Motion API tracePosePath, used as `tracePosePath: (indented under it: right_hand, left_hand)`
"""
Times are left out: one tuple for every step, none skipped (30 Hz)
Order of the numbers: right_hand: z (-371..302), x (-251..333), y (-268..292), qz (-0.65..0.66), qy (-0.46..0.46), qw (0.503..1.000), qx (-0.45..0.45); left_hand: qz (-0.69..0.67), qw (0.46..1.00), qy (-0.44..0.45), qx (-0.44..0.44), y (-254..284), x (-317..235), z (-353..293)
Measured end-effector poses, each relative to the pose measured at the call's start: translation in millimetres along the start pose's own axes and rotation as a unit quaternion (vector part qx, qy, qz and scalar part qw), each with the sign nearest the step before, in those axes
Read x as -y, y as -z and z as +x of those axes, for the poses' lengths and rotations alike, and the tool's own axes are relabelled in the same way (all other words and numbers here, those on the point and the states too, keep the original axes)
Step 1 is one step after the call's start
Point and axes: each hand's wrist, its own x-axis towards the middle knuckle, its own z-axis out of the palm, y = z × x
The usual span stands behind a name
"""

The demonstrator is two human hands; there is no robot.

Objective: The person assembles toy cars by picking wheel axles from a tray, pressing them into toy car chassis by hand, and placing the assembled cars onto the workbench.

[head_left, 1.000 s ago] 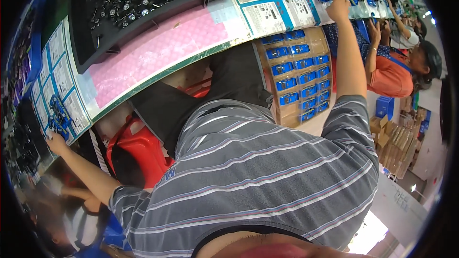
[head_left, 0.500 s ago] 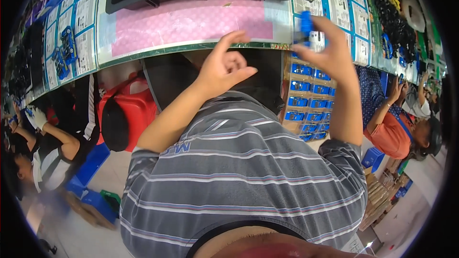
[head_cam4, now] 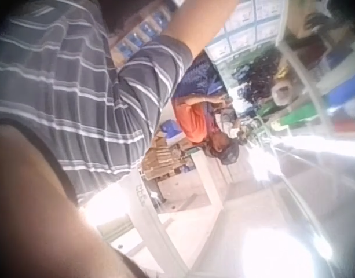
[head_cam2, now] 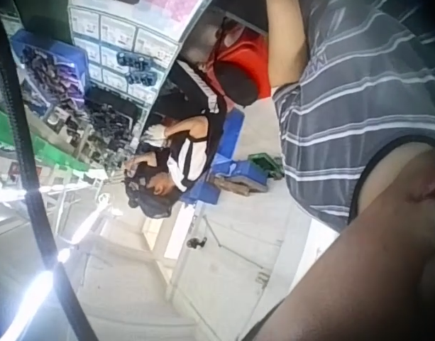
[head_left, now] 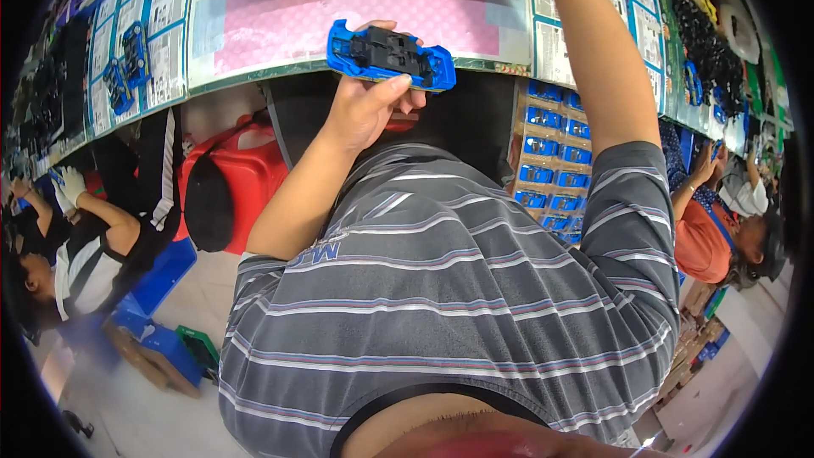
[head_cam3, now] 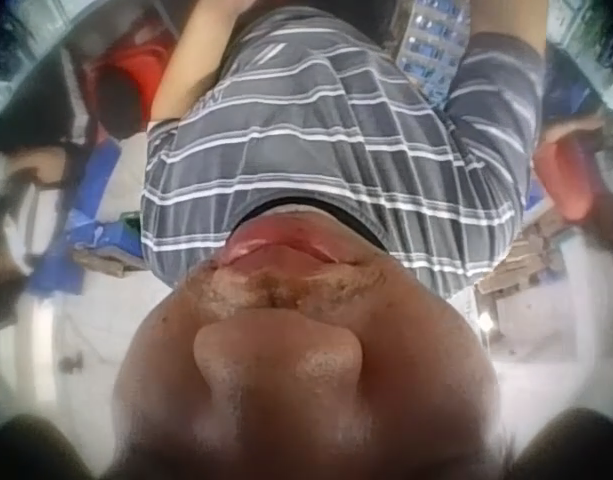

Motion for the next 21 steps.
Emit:
tracePosePath:
  right_hand:
    - [4.9,-9.2,-1.3,-0.003,0.011,1.0,0.025]
    - [-3.8,-57.9,-15.4,0.293,0.286,0.911,-0.056]
    - [-13.3,-3.0,3.4,0.103,0.021,0.994,-0.018]
    - [-28.5,4.8,13.0,0.132,0.024,0.99,-0.032]
    - [-33.5,10.5,17.0,0.161,0.026,0.986,-0.046]
    - [-28.9,-0.4,4.4,0.158,0.018,0.986,-0.047]
    - [-18.3,-20.3,-24.6,0.119,-0.042,0.982,-0.144]
    - [-11.8,-29.7,-42.1,0.077,-0.092,0.965,-0.235]
    - [-10.8,-24.9,-38.5,0.078,-0.088,0.965,-0.234]
    - [-13.9,-19.0,-30.6,0.092,-0.053,0.97,-0.221]
    - [-17.5,-11.5,-24.5,0.106,-0.018,0.972,-0.207]
    - [-19.7,-10.0,-23.0,0.104,-0.021,0.973,-0.207]
    - [-21.6,-8.4,-21.3,0.077,0.01,0.981,-0.18]
    - [-22.7,-6.5,-19.3,0.05,0.041,0.986,-0.152]
    - [-20.8,-5.8,-19.1,0.049,0.037,0.987,-0.15]
    - [-16.7,-4.8,-17.4,0.02,0.027,0.993,-0.111]
    - [-16.1,-5.5,-17.1,-0.01,0.017,0.997,-0.072]
    - [-17.3,-5.3,-18.4,-0.01,0.017,0.997,-0.071]
    - [-19.9,-4.9,-20.7,0.041,-0.018,0.992,-0.119]
    - [-22.1,-4.8,-22.7,0.092,-0.052,0.981,-0.165]
    - [-31.6,5.3,-13.3,0.092,-0.044,0.981,-0.164]
  left_hand:
    - [-0.008,1.0,-0.013,0.005,2.2,-3.7,-0.9]
    - [-0.012,1.0,-0.015,0.002,5.1,-5.8,-2.5]
    - [-0.001,1.0,-0.028,-0.007,12.1,-9.1,-7.1]
    - [0.007,0.999,-0.037,-0.006,16.3,-11.4,-7.8]
    - [0.005,0.999,-0.038,-0.013,19.6,-13.1,-8.5]
    - [0.009,0.999,-0.035,-0.012,17.2,-13.9,-5.8]
    - [0.012,1.0,-0.025,-0.005,14.8,-12.8,-0.5]
    - [0.011,1.0,-0.018,-0.003,14.4,-12.8,2.0]
    - [0.011,1.0,-0.019,-0.007,17.2,-13.4,1.6]
    - [0.01,1.0,-0.02,-0.012,19.2,-13.4,-0.1]
    - [0.01,1.0,-0.021,-0.017,20.8,-13.4,-1.9]
    - [0.009,1.0,-0.019,-0.014,20.8,-13.2,-0.7]
    - [0.016,1.0,-0.025,-0.001,20.6,-13.0,0.2]
    - [0.023,0.999,-0.031,0.012,20.2,-12.5,1.4]
    - [0.022,0.999,-0.028,0.015,17.6,-12.0,2.1]
    - [0.014,0.999,-0.04,0.027,14.1,-12.0,3.6]
    - [0.007,0.998,-0.053,0.039,12.0,-11.3,4.4]
    - [0.004,0.997,-0.056,0.046,13.0,-11.1,5.1]
    - [0.003,0.997,-0.056,0.046,12.7,-11.2,4.4]
    - [0.004,0.997,-0.055,0.047,11.9,-11.6,3.2]
    - [0.007,0.997,-0.058,0.04,13.7,-12.5,1.5]
